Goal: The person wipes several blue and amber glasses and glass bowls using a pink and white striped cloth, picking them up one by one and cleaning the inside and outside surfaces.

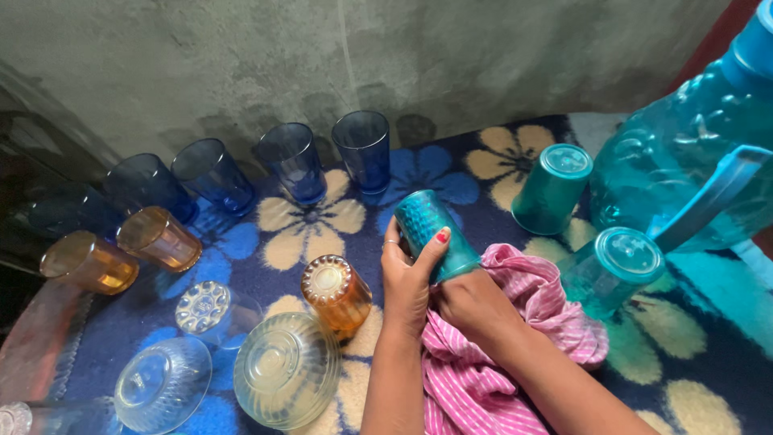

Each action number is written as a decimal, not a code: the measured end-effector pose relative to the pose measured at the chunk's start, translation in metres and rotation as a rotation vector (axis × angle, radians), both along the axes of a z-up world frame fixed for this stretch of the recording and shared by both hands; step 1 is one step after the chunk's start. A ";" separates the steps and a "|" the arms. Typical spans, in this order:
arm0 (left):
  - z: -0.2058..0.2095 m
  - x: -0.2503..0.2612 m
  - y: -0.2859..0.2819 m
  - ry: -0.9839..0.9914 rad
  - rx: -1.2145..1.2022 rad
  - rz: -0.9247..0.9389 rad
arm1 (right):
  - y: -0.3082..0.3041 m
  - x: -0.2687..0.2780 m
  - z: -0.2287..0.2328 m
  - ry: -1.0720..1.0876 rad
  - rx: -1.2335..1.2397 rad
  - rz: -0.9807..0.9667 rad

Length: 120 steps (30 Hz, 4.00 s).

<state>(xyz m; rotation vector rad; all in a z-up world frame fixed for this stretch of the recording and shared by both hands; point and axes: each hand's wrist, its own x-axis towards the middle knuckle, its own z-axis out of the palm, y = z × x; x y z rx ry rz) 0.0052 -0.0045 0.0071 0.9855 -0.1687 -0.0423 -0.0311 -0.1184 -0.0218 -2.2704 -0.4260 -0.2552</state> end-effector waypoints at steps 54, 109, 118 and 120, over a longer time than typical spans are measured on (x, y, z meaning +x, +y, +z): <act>-0.017 0.005 0.007 -0.124 -0.174 -0.074 | 0.000 -0.009 0.000 0.028 0.452 -0.081; 0.019 -0.022 0.004 -0.091 0.279 0.211 | -0.029 -0.068 0.073 0.360 0.455 -0.377; -0.006 -0.012 0.000 -0.465 0.814 0.534 | 0.009 -0.078 0.156 -0.427 -0.140 -0.284; -0.018 0.001 -0.001 -0.442 0.790 0.512 | 0.016 -0.058 0.158 -0.426 -0.225 -0.260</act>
